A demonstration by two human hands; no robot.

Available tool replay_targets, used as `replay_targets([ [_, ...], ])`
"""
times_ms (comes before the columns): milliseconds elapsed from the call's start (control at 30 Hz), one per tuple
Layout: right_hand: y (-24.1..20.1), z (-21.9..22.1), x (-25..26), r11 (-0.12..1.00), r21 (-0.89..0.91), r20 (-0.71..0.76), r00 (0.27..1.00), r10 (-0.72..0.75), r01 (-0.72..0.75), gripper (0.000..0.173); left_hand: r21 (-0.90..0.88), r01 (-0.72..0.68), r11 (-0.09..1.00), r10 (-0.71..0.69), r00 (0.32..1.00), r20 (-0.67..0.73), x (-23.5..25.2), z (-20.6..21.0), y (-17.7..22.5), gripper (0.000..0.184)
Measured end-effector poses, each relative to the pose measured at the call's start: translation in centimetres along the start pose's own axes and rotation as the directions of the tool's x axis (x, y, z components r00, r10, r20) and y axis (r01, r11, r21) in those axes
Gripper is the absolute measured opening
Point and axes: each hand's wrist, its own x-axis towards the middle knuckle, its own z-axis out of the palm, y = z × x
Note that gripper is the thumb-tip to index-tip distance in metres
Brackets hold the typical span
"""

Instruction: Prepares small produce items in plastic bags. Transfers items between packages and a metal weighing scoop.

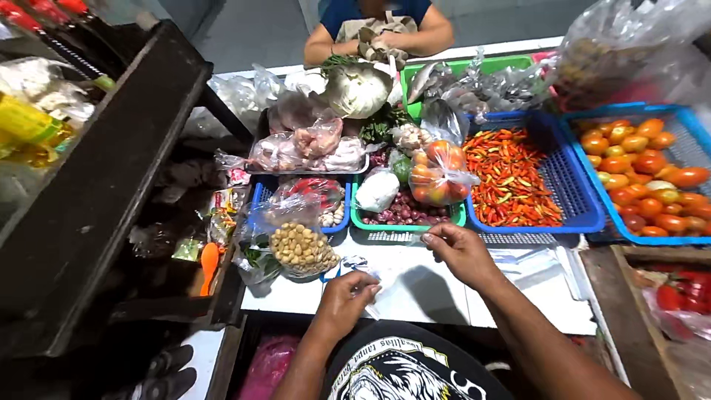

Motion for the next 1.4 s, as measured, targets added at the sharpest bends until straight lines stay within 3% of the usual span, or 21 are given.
replay_targets([
  [133,-0.1,3.7,1.9,0.991,0.122,0.131,0.991,0.042,-0.058,0.016,-0.095,0.023,0.995,-0.055,0.938,-0.343,-4.7,-3.0,0.0,0.013],
  [233,-0.5,7.3,2.8,0.984,0.171,0.237,0.971,0.009,-0.051,0.016,-0.191,0.056,0.980,-0.158,0.799,-0.580,-8.0,-5.1,0.4,0.014],
  [333,-1.8,11.9,3.3,0.985,0.169,0.318,0.948,-0.025,-0.031,0.025,-0.167,0.119,0.979,-0.204,0.636,-0.745,-11.5,-7.3,-0.1,0.011],
  [400,-2.8,15.2,3.3,0.995,0.044,0.325,0.940,-0.099,0.089,0.025,-0.144,0.204,0.968,-0.234,0.545,-0.805,-13.9,-8.7,-0.3,0.022],
  [433,-3.4,16.7,3.2,0.972,-0.094,0.317,0.932,-0.177,0.217,0.028,-0.146,0.227,0.963,-0.243,0.492,-0.836,-15.2,-9.3,-0.5,0.022],
  [467,-4.4,18.2,3.0,0.916,-0.203,0.318,0.908,-0.272,0.346,0.040,-0.145,0.237,0.961,-0.239,0.436,-0.868,-16.4,-9.8,-0.7,0.018],
  [500,-5.5,20.0,2.5,0.852,-0.237,0.310,0.867,-0.390,0.467,0.048,-0.158,0.231,0.960,-0.240,0.386,-0.891,-17.6,-10.3,-0.9,0.013],
  [567,-7.6,23.8,0.6,0.769,-0.106,0.382,0.740,-0.554,0.631,0.041,-0.236,0.217,0.947,-0.298,0.320,-0.899,-19.5,-10.8,-0.6,0.016],
  [667,-10.6,28.6,-2.9,0.815,0.235,0.740,0.446,-0.504,0.530,0.037,-0.388,0.158,0.908,-0.419,0.340,-0.842,-21.1,-10.5,0.2,0.030],
  [700,-11.1,30.2,-3.7,0.833,0.258,0.802,0.373,-0.467,0.489,0.043,-0.405,0.078,0.911,-0.404,0.366,-0.838,-21.5,-10.4,0.0,0.027],
  [733,-11.4,31.7,-4.3,0.846,0.252,0.826,0.351,-0.441,0.471,0.046,-0.405,-0.019,0.914,-0.365,0.398,-0.842,-22.1,-10.6,-0.3,0.021],
  [800,-11.9,34.2,-4.5,0.878,0.215,0.841,0.375,-0.389,0.428,0.036,-0.380,-0.205,0.902,-0.263,0.436,-0.860,-23.8,-11.3,-0.9,0.015],
  [833,-12.1,35.1,-4.3,0.884,0.209,0.850,0.369,-0.376,0.418,0.028,-0.360,-0.236,0.902,-0.241,0.417,-0.876,-24.7,-11.7,-1.1,0.014],
  [967,-13.1,37.9,-5.1,0.898,0.223,0.913,0.242,-0.329,0.378,0.022,-0.301,-0.065,0.951,-0.275,0.258,-0.926,-27.2,-13.1,-2.5,0.015],
  [1033,-13.8,39.3,-6.0,0.929,0.206,0.925,0.250,-0.287,0.308,0.022,-0.264,0.007,0.964,-0.257,0.253,-0.933,-27.8,-13.7,-3.0,0.019],
  [1100,-13.8,40.8,-6.1,0.946,0.182,0.928,0.270,-0.256,0.268,0.018,-0.261,-0.052,0.964,-0.234,0.301,-0.924,-28.4,-14.3,-3.3,0.019],
  [1167,-13.5,41.9,-5.8,0.954,0.177,0.941,0.242,-0.236,0.241,0.013,-0.303,-0.146,0.942,-0.245,0.320,-0.915,-28.8,-14.8,-3.7,0.015],
  [1233,-13.6,42.7,-5.8,0.961,0.179,0.960,0.176,-0.217,0.210,0.018,-0.283,-0.135,0.950,-0.242,0.259,-0.935,-29.2,-15.6,-4.5,0.016],
  [1300,-13.6,43.5,-6.1,0.964,0.189,0.955,0.194,-0.225,0.190,0.030,-0.228,-0.037,0.973,-0.217,0.202,-0.955,-29.6,-16.5,-5.2,0.027],
  [1333,-13.5,44.0,-6.2,0.961,0.200,0.944,0.225,-0.242,0.191,0.032,-0.208,0.022,0.978,-0.208,0.216,-0.954,-29.9,-17.0,-5.4,0.031],
  [1400,-13.4,45.0,-6.3,0.957,0.234,0.930,0.248,-0.272,0.172,0.026,-0.206,0.068,0.976,-0.217,0.311,-0.926,-30.5,-17.7,-5.4,0.030],
])
